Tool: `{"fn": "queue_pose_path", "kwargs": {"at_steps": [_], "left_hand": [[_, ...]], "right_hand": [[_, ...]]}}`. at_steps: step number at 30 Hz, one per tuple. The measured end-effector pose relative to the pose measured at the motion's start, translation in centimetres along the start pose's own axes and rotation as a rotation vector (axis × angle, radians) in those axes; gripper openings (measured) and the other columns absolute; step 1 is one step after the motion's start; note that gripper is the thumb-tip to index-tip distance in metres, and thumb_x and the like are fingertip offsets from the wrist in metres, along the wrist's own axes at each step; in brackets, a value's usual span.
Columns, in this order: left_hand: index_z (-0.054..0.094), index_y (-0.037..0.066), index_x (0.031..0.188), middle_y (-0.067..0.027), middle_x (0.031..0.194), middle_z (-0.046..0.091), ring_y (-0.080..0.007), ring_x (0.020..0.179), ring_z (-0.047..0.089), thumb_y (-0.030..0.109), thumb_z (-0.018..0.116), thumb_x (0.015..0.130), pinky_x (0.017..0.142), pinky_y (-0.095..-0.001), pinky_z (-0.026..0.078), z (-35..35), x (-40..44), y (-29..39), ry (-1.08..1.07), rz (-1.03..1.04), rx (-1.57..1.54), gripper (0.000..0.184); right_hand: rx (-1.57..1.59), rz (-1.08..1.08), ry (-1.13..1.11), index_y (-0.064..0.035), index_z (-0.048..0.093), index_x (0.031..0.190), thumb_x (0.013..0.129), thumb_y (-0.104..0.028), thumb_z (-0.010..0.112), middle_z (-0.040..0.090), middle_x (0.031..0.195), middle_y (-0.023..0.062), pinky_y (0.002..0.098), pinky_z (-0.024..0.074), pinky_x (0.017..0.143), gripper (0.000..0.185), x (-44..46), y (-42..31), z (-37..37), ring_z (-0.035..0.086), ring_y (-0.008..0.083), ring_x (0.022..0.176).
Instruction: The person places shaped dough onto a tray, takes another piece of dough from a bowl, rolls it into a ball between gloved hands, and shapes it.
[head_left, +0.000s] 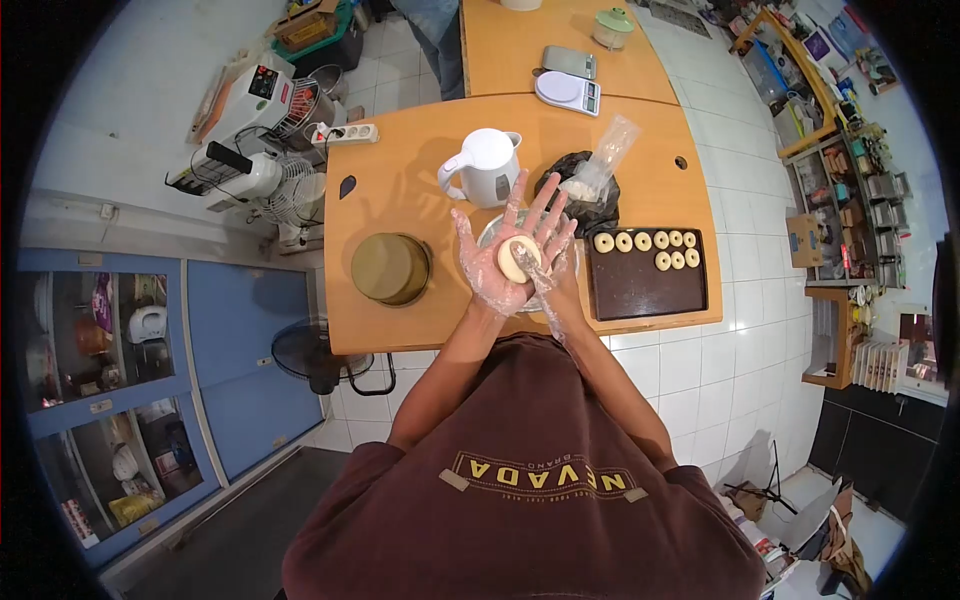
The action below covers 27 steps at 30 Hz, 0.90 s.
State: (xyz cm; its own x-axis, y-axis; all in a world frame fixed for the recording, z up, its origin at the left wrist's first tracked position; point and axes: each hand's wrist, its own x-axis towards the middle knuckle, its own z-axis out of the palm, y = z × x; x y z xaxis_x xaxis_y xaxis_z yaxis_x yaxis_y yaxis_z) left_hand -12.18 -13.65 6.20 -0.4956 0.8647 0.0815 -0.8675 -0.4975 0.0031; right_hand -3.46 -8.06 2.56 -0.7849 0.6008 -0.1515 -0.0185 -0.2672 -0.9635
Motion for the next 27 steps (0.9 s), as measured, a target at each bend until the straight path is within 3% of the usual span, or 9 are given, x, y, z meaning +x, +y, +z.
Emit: {"fn": "queue_pose_path", "kwargs": {"at_steps": [4,8,13,16,17,20,21,24,27], "left_hand": [[0.017,0.022,0.166,-0.0133,0.172,0.016,-0.0314,0.158,0.016,0.089,0.036,0.088,0.129,-0.0497,0.019,-0.1,0.4,-0.6,-0.008,-0.026,0.017,0.105],[0.018,0.018,0.166,-0.0162,0.171,0.016,-0.0356,0.157,0.016,0.087,0.029,0.091,0.129,-0.0548,0.016,-0.2,0.6,-1.1,0.015,0.005,-0.006,0.103],[0.02,0.023,0.166,-0.0115,0.172,0.017,-0.0286,0.158,0.017,0.088,0.035,0.089,0.129,-0.0475,0.019,0.0,0.5,-1.0,0.058,0.02,0.088,0.102],[0.02,0.022,0.166,-0.0115,0.172,0.017,-0.0269,0.158,0.016,0.087,0.035,0.09,0.128,-0.0474,0.02,0.0,0.4,-0.8,0.062,0.047,0.105,0.102],[0.019,0.022,0.166,-0.0115,0.172,0.017,-0.0264,0.158,0.016,0.087,0.035,0.09,0.128,-0.0474,0.02,-0.2,0.5,-0.7,0.059,0.054,0.107,0.101],[0.02,0.021,0.167,-0.0121,0.172,0.017,-0.0253,0.157,0.016,0.087,0.033,0.09,0.128,-0.0472,0.018,-0.8,0.4,-0.3,-0.066,-0.016,-0.104,0.102],[0.02,0.021,0.167,-0.0124,0.172,0.017,-0.0252,0.157,0.017,0.088,0.032,0.09,0.127,-0.047,0.017,-0.5,0.4,-0.6,-0.017,0.003,-0.029,0.102],[0.021,0.021,0.166,-0.0133,0.172,0.017,-0.0249,0.156,0.019,0.088,0.031,0.091,0.128,-0.046,0.015,0.0,0.6,-1.2,0.08,0.05,0.132,0.101],[0.021,0.019,0.166,-0.014,0.172,0.018,-0.0252,0.156,0.018,0.085,0.03,0.093,0.128,-0.0444,0.013,-0.6,0.4,-1.3,0.09,0.062,0.17,0.099]], "right_hand": [[0.111,0.072,0.026,0.0013,-0.002,0.163,0.096,-0.029,0.075,0.014,0.169,0.0208,0.0425,0.0317,0.122,0.107,-0.2,-2.9,0.1,0.026,0.0319,0.154],[-0.034,-0.005,0.04,0.002,0.001,0.163,0.096,-0.028,0.076,0.015,0.168,0.0221,0.0422,0.0315,0.122,0.105,1.2,1.4,-1.4,0.027,0.0316,0.153],[-0.148,-0.035,0.047,0.0035,0.0,0.162,0.096,-0.033,0.073,0.014,0.168,0.0247,0.0456,0.0266,0.123,0.105,0.3,-1.5,-0.7,0.021,0.0334,0.155],[-0.336,-0.35,0.168,0.0043,-0.001,0.162,0.097,-0.035,0.071,0.014,0.167,0.0276,0.0504,0.0174,0.125,0.105,0.6,-0.4,-1.8,0.015,0.0381,0.156],[-0.443,-0.516,0.14,0.0034,0.009,0.163,0.096,-0.041,0.068,0.011,0.167,0.0317,0.0563,0.0112,0.124,0.1,0.8,-0.2,-2.5,0.008,0.0452,0.157],[-0.795,-0.614,-0.07,-0.0004,0.024,0.162,0.095,-0.046,0.067,0.007,0.167,0.0348,0.0598,0.0115,0.122,0.092,0.5,-1.5,-4.2,0.007,0.0503,0.156],[-0.738,-0.572,-0.037,-0.0057,0.036,0.16,0.095,-0.051,0.065,0.004,0.166,0.0366,0.0629,0.013,0.12,0.084,0.0,-2.0,-3.6,0.008,0.0534,0.155],[-0.983,-0.571,-0.122,-0.0089,0.038,0.16,0.099,-0.049,0.061,0.001,0.168,0.0329,0.0587,0.0153,0.123,0.077,-0.9,-2.6,-3.8,0.007,0.0485,0.156],[-0.761,-0.546,-0.14,-0.0107,0.04,0.159,0.099,-0.051,0.061,0.002,0.168,0.0327,0.0593,0.014,0.123,0.076,-0.6,-1.3,-3.4,0.007,0.0487,0.156]]}}
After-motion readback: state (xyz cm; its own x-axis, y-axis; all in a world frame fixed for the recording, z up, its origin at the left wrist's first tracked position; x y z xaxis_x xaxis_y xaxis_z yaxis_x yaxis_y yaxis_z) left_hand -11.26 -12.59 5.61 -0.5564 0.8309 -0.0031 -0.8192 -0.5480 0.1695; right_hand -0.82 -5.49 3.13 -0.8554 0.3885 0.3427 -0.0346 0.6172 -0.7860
